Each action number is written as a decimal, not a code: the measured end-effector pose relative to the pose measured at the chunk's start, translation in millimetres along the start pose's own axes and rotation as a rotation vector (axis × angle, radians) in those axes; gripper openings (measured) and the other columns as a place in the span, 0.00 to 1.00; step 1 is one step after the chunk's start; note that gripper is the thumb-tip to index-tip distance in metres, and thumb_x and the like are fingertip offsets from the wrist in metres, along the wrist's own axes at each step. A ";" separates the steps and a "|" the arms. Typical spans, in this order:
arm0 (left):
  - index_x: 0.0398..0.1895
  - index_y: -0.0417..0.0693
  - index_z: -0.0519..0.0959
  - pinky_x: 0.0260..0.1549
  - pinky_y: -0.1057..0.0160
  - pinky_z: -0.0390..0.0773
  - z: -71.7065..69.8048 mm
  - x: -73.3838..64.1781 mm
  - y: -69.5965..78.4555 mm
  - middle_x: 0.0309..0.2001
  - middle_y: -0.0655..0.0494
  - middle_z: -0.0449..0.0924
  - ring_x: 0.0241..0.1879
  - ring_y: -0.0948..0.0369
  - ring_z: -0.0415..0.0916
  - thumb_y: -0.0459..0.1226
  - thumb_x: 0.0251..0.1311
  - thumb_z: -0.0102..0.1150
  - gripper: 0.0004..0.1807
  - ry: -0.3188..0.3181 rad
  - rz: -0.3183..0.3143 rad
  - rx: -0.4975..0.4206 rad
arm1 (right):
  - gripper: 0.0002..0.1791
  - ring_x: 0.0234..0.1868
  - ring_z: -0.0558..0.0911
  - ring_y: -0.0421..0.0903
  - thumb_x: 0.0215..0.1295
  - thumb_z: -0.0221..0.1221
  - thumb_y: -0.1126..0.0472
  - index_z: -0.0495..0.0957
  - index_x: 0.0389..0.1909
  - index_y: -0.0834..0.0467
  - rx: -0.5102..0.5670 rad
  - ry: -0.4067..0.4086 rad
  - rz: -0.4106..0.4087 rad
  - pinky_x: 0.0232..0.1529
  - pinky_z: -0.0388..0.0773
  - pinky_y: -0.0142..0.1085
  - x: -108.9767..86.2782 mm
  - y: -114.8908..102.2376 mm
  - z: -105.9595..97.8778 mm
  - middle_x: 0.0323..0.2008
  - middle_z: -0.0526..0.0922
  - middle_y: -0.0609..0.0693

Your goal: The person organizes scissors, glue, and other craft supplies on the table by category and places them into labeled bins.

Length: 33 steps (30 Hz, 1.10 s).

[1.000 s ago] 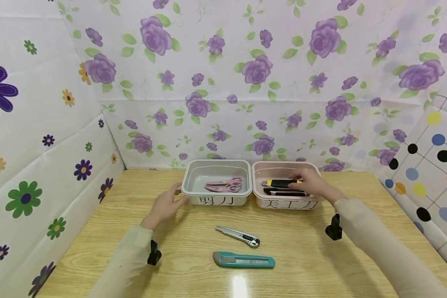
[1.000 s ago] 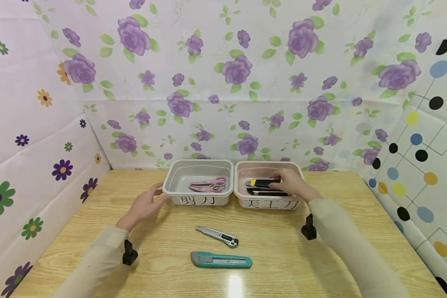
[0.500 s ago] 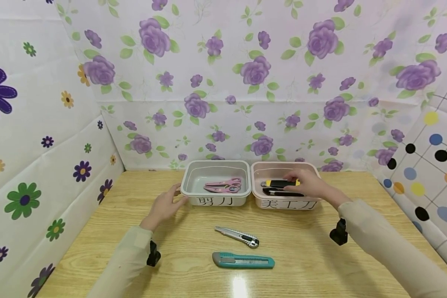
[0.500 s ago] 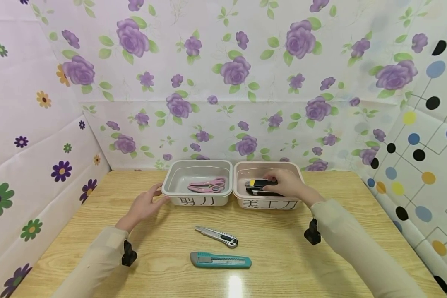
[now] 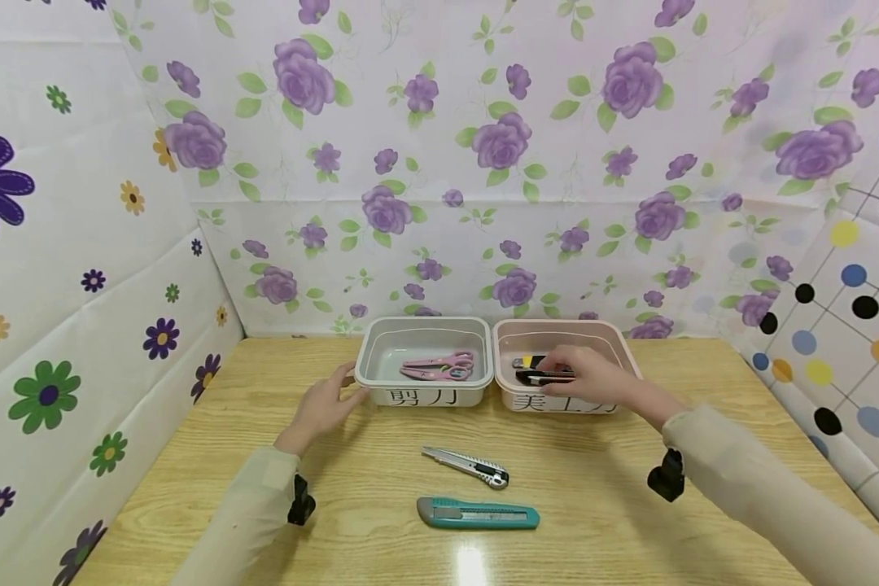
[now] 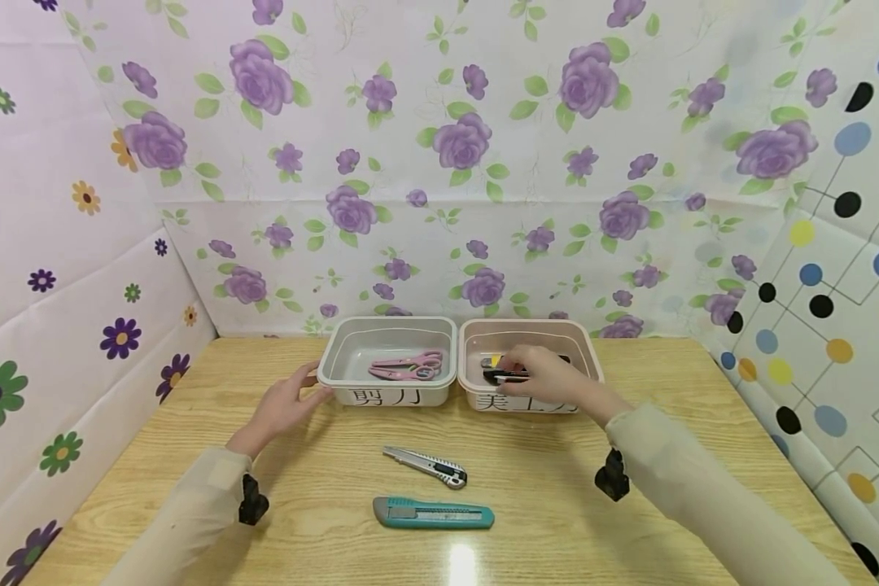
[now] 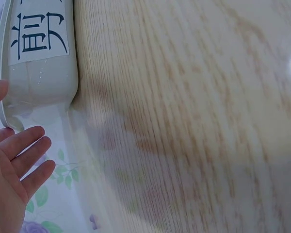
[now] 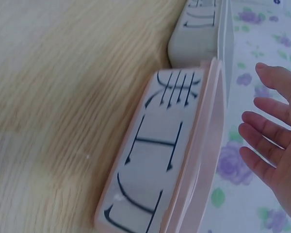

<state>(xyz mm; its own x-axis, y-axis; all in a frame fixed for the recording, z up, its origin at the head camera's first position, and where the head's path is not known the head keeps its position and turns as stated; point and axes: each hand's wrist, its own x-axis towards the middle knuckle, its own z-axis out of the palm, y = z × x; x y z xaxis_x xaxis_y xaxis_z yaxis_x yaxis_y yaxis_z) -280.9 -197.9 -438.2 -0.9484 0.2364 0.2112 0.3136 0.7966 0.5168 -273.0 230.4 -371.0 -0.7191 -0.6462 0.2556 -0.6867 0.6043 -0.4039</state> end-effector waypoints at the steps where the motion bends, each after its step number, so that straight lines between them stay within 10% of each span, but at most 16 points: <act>1: 0.65 0.42 0.59 0.48 0.41 0.69 0.0 -0.1 0.1 0.52 0.42 0.75 0.52 0.43 0.72 0.49 0.61 0.52 0.33 0.000 0.001 -0.001 | 0.16 0.34 0.79 0.42 0.55 0.63 0.54 0.78 0.42 0.59 0.009 -0.005 -0.008 0.35 0.77 0.36 0.3 -3.0 0.7 0.35 0.80 0.47; 33: 0.65 0.43 0.59 0.49 0.40 0.68 1.6 0.9 -1.2 0.52 0.43 0.75 0.52 0.42 0.71 0.50 0.61 0.51 0.33 0.004 0.001 -0.001 | 0.27 0.43 0.77 0.50 0.56 0.61 0.51 0.72 0.53 0.63 0.085 -0.119 0.046 0.42 0.75 0.39 -10.0 -56.3 87.0 0.49 0.76 0.54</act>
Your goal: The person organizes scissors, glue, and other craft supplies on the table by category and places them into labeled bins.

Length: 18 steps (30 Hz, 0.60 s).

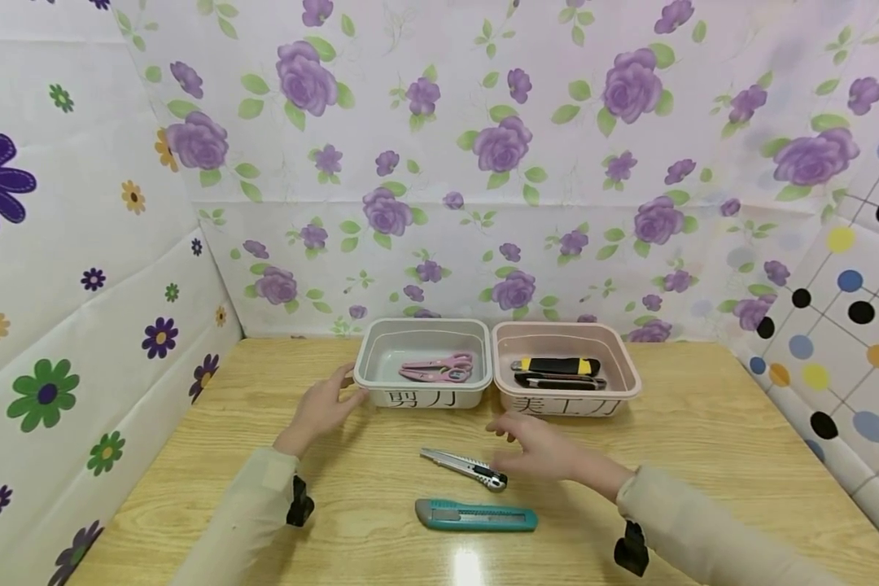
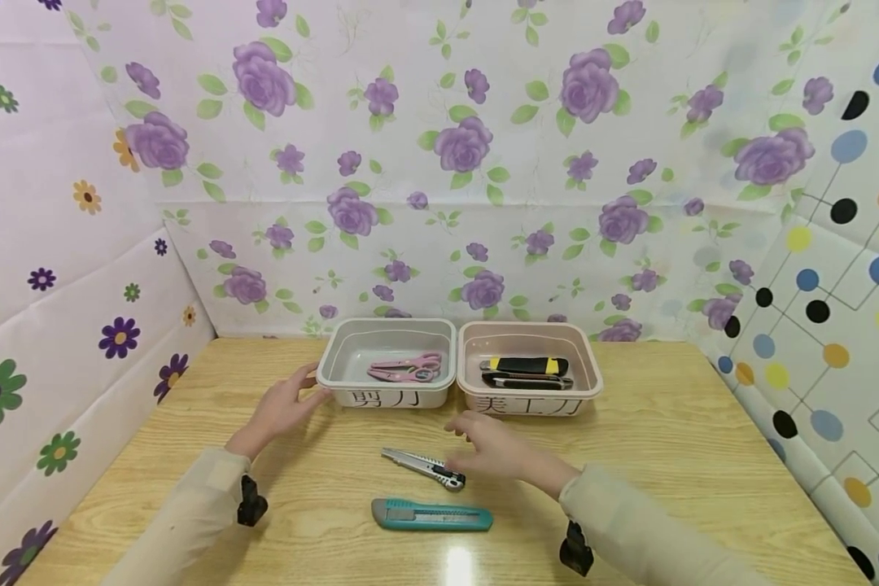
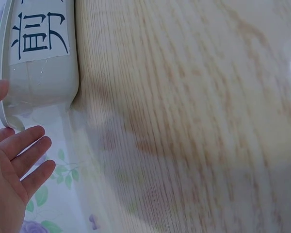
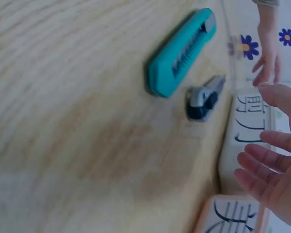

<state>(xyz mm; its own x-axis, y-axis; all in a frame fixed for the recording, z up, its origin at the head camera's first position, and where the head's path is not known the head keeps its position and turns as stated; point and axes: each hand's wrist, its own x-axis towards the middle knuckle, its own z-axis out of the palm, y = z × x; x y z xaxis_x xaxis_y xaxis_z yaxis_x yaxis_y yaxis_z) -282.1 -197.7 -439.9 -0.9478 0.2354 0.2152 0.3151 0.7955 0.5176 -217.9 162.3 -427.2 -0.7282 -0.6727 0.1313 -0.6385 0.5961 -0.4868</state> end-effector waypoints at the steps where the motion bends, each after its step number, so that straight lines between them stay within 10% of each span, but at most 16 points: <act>1: 0.65 0.43 0.59 0.49 0.40 0.68 -0.1 -0.5 -0.1 0.52 0.43 0.75 0.52 0.42 0.71 0.50 0.61 0.51 0.33 0.000 0.001 -0.001 | 0.27 0.43 0.77 0.50 0.56 0.61 0.51 0.72 0.52 0.63 0.002 -0.001 0.005 0.42 0.75 0.39 0.1 0.1 3.1 0.49 0.76 0.54; 18: 0.65 0.43 0.59 0.48 0.40 0.68 1.2 -0.1 -1.3 0.52 0.42 0.75 0.51 0.42 0.71 0.49 0.61 0.51 0.33 0.007 0.002 0.009 | 0.30 0.38 0.74 0.42 0.47 0.66 0.49 0.74 0.49 0.63 0.001 0.031 0.023 0.39 0.74 0.32 -0.3 4.9 40.8 0.37 0.76 0.48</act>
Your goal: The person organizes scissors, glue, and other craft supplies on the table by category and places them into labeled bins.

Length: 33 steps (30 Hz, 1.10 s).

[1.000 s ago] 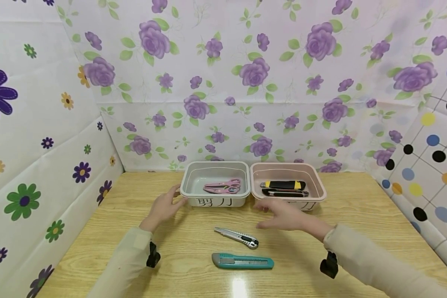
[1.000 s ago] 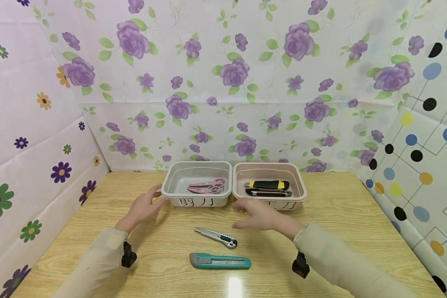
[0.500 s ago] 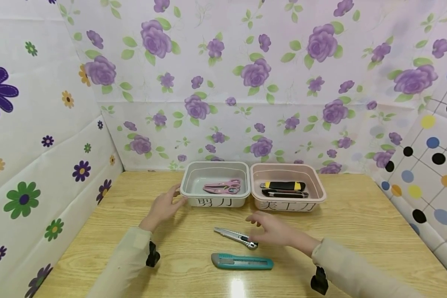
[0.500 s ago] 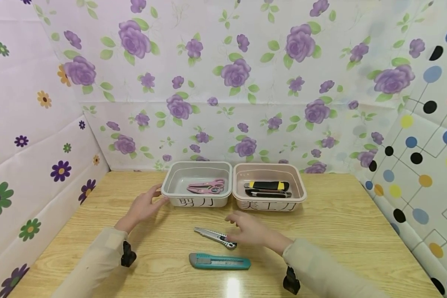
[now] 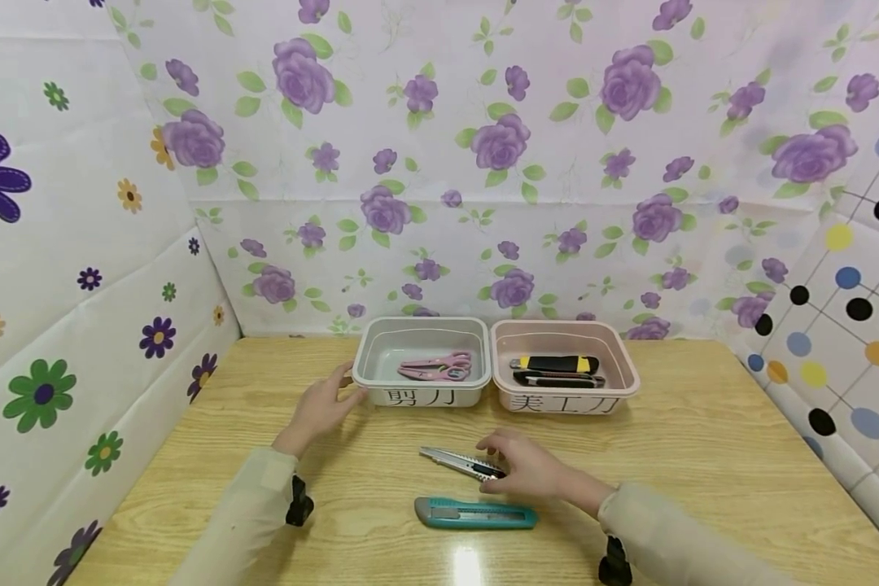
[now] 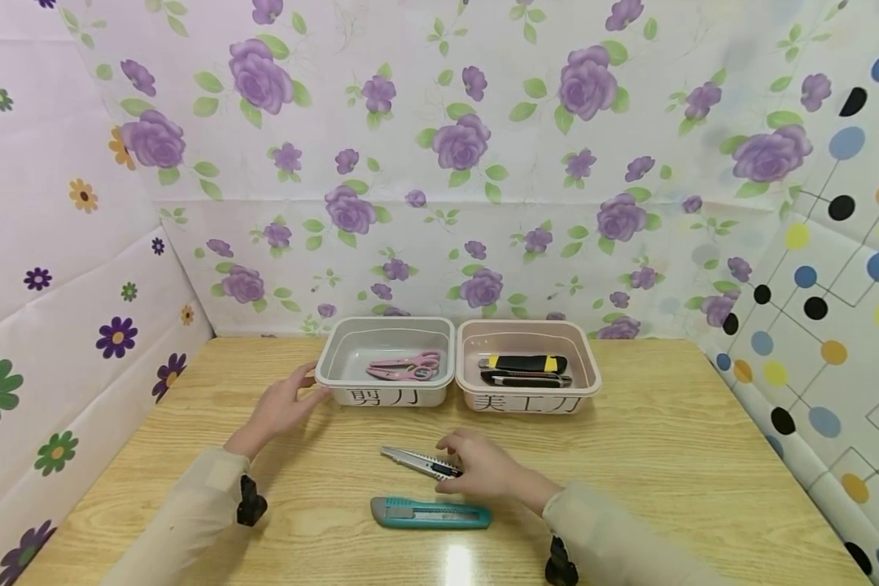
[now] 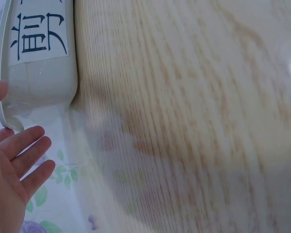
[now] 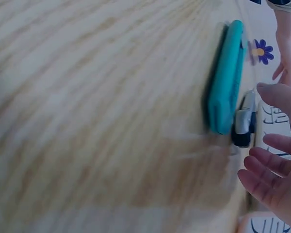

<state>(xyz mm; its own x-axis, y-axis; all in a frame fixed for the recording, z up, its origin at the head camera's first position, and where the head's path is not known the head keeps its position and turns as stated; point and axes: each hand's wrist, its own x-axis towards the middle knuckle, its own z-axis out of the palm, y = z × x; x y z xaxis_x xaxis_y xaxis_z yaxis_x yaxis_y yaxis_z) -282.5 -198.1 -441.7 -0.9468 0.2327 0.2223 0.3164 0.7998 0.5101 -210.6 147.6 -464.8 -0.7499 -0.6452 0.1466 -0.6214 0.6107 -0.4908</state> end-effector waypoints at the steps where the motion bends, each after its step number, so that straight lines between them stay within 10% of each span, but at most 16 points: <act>1: 0.65 0.43 0.59 0.48 0.40 0.68 0.0 -0.2 -0.4 0.52 0.42 0.75 0.51 0.42 0.71 0.49 0.61 0.51 0.33 0.001 0.002 0.001 | 0.30 0.37 0.74 0.41 0.47 0.67 0.50 0.74 0.48 0.63 0.001 0.000 -0.002 0.38 0.74 0.31 0.4 0.4 2.0 0.36 0.75 0.47; 33: 0.65 0.45 0.59 0.48 0.40 0.68 0.0 -0.5 -0.6 0.51 0.42 0.76 0.51 0.43 0.72 0.49 0.61 0.52 0.33 -0.003 0.001 -0.009 | 0.16 0.37 0.69 0.39 0.54 0.58 0.64 0.77 0.45 0.61 0.078 0.102 -0.039 0.38 0.72 0.31 2.7 6.0 9.5 0.36 0.71 0.44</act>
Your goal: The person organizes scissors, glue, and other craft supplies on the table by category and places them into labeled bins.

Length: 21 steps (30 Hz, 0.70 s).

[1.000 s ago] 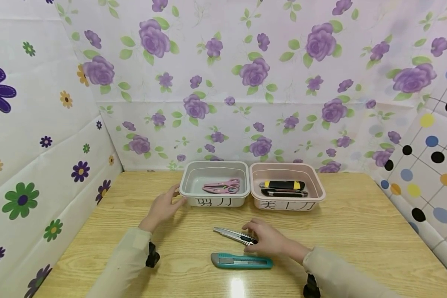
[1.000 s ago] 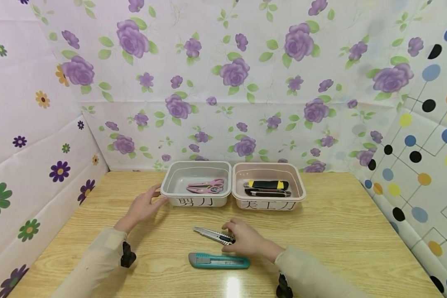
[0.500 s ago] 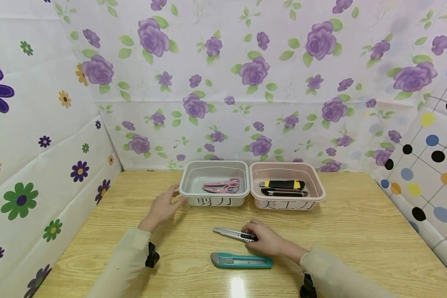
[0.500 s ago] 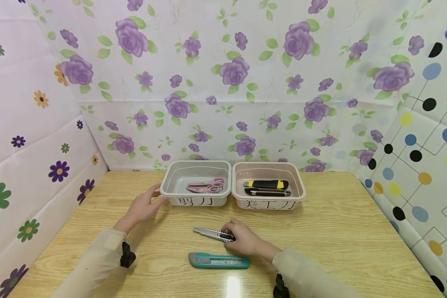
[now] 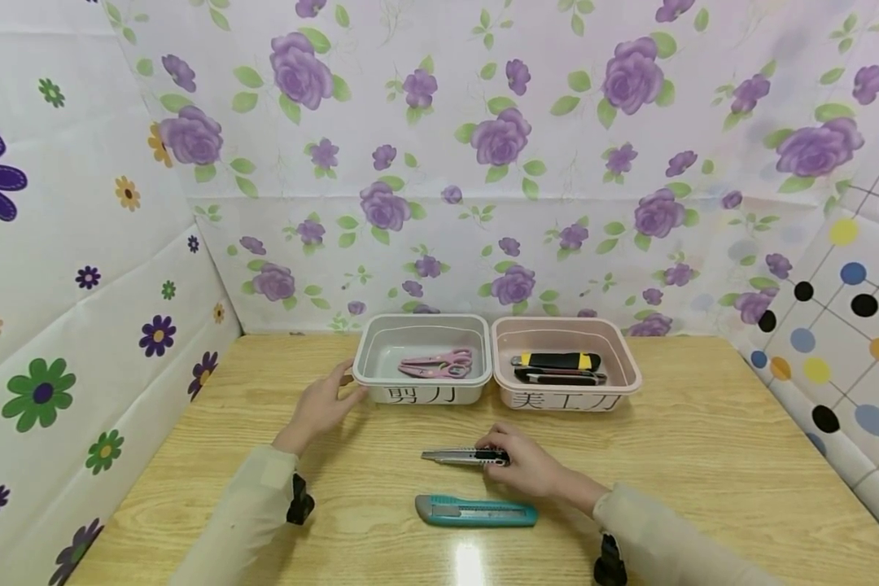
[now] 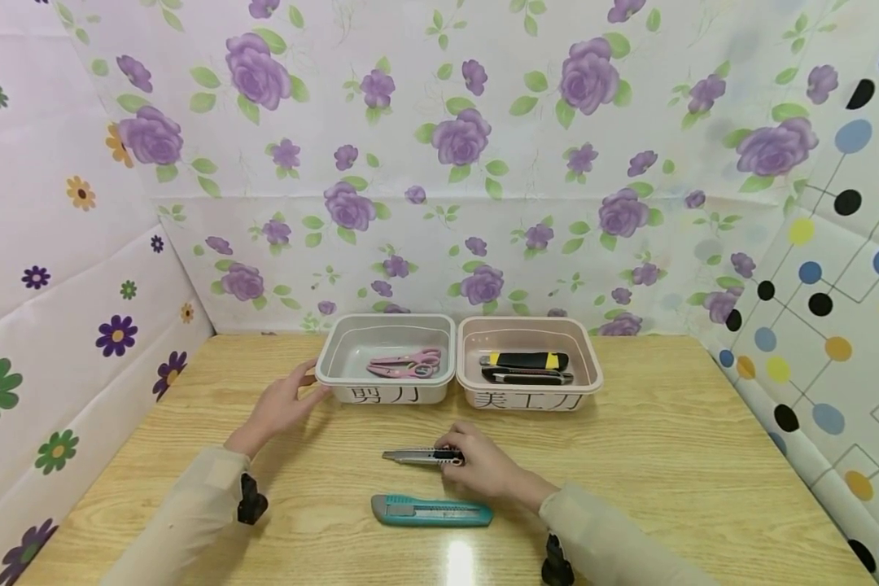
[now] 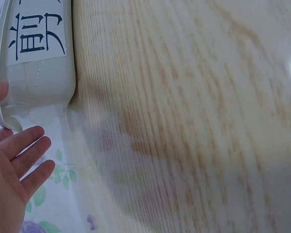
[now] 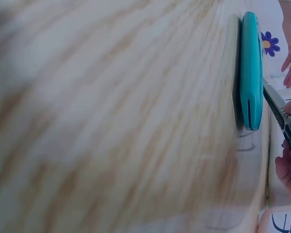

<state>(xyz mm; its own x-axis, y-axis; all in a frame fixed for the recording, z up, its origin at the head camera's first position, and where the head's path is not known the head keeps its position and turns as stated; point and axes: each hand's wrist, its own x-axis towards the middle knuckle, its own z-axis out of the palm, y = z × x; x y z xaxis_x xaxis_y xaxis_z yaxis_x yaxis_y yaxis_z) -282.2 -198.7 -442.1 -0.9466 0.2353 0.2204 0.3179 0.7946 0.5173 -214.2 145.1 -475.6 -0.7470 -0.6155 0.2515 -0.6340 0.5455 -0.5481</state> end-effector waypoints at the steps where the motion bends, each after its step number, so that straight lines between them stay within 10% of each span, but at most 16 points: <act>1: 0.65 0.45 0.59 0.48 0.40 0.68 0.0 0.0 0.0 0.51 0.42 0.76 0.51 0.43 0.72 0.49 0.61 0.52 0.33 -0.001 -0.001 0.001 | 0.15 0.36 0.69 0.39 0.54 0.58 0.64 0.77 0.45 0.61 -0.005 0.003 -0.008 0.37 0.72 0.30 0.0 -0.3 -0.5 0.36 0.70 0.44; 21: 0.66 0.46 0.58 0.49 0.39 0.67 0.6 0.6 -1.4 0.53 0.43 0.74 0.53 0.42 0.70 0.51 0.60 0.51 0.34 -0.011 -0.020 0.011 | 0.10 0.43 0.66 0.44 0.59 0.54 0.69 0.75 0.43 0.63 0.024 0.076 -0.065 0.37 0.76 0.26 -6.7 0.1 -22.5 0.41 0.66 0.49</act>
<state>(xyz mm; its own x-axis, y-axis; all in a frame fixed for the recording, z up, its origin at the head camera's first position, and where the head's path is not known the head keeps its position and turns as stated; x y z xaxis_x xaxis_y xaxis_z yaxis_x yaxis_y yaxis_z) -283.2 -199.3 -443.1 -0.9533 0.2256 0.2006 0.2984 0.8054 0.5122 -213.8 162.1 -459.4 -0.7179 -0.6037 0.3467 -0.6775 0.4914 -0.5472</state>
